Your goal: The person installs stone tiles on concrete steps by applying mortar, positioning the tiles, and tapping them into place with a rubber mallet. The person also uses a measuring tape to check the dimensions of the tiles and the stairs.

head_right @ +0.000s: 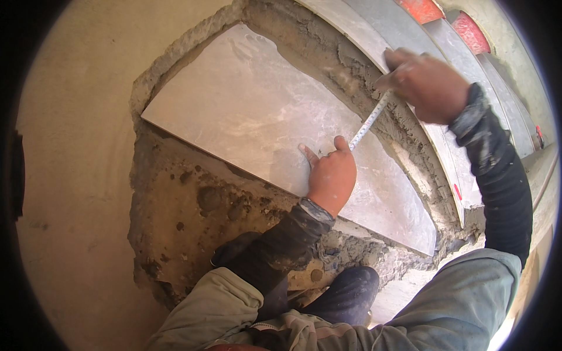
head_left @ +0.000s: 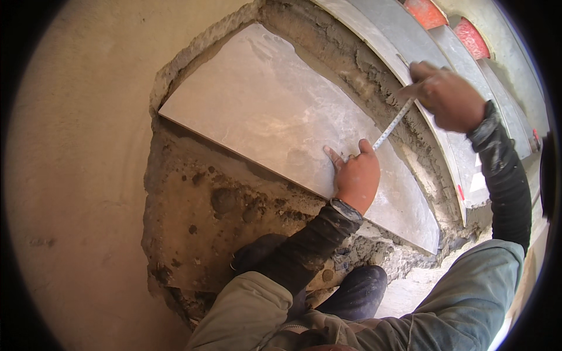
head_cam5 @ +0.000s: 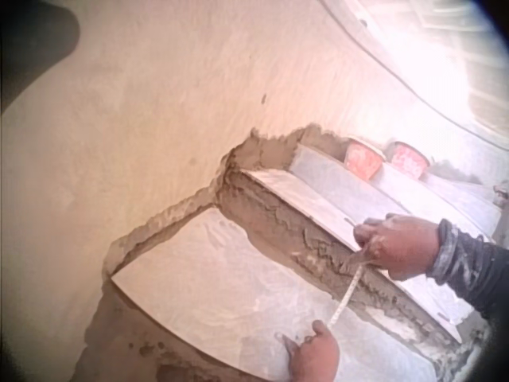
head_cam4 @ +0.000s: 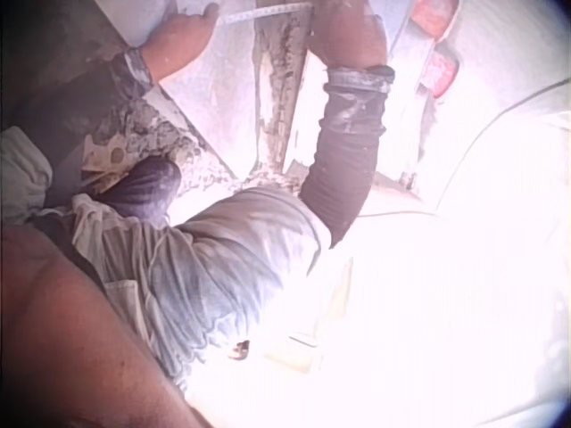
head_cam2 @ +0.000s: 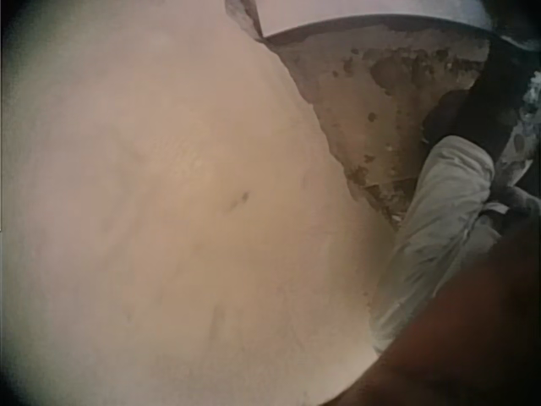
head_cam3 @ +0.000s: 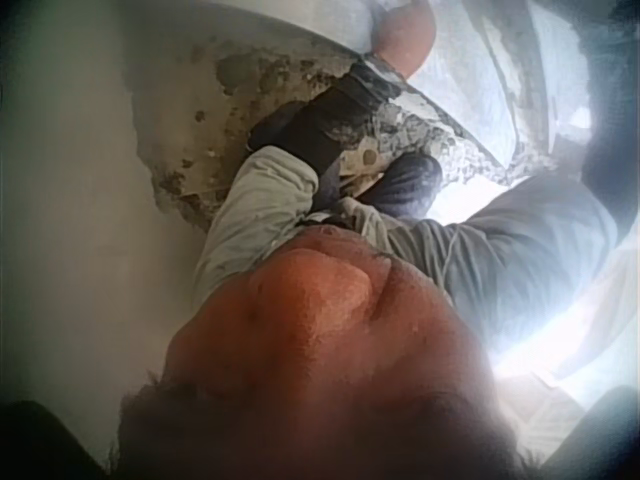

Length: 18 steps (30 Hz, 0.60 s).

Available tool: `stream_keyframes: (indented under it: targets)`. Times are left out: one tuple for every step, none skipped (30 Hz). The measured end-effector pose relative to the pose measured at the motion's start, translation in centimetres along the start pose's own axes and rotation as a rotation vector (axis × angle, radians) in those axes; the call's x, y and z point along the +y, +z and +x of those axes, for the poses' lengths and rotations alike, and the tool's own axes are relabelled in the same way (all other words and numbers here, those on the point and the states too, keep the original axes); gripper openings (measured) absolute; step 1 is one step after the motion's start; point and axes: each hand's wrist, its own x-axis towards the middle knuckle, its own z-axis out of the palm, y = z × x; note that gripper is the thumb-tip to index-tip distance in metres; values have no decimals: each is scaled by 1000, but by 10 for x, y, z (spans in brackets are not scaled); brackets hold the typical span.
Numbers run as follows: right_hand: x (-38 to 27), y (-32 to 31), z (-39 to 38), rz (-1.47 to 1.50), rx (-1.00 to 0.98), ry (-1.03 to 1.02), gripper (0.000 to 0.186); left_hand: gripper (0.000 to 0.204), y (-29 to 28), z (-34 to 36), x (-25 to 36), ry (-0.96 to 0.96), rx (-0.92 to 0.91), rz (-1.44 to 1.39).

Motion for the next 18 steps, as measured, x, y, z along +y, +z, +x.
stream_keyframes:
  targets:
    - [16,-4,-5,-3,43,-4,45,38,-1,-1,1,0,-20,2]
    - [30,-12,-10,-7,87,-8,44,39,-2,-1,1,5,-21,4]
    - [38,-21,-13,-6,73,49,42,41,-3,-1,0,7,-22,10]
    - [49,-27,-17,-49,130,-17,37,42,-3,-2,2,17,-24,11]
    - [72,-21,-18,-87,141,-47,43,50,-2,-1,3,18,-57,10]
    - [81,-22,-11,-109,167,-75,43,57,-2,1,2,13,-84,17]
    - [85,-26,-3,-129,190,-100,43,65,-4,2,1,11,-116,21]
    - [87,-34,5,-133,221,-117,36,74,-6,1,1,4,-86,-24]
    - [88,-39,15,-132,257,-138,30,82,-15,1,0,-9,-57,-64]
    - [88,-45,21,-202,294,-85,22,91,-19,-3,3,-8,-34,-117]
    - [89,-63,25,-273,235,-104,20,96,-15,-5,5,3,-81,-110]
    - [77,-87,42,-340,196,-136,21,102,-11,-4,3,-2,-119,-87]
    - [81,-93,52,-328,246,-50,19,108,-9,-4,5,8,-160,-81]
    - [89,-97,67,-311,303,33,17,104,-9,-2,6,4,-198,-101]
    - [90,-104,84,-385,354,40,19,101,-11,0,5,-4,-233,-118]
    - [90,-110,99,-415,398,44,21,97,-12,1,5,-8,-270,-138]
    - [101,-110,119,-512,480,-3,21,94,-4,0,5,5,-276,-47]
    - [115,-110,143,-611,560,-52,21,91,10,-1,6,18,-280,40]
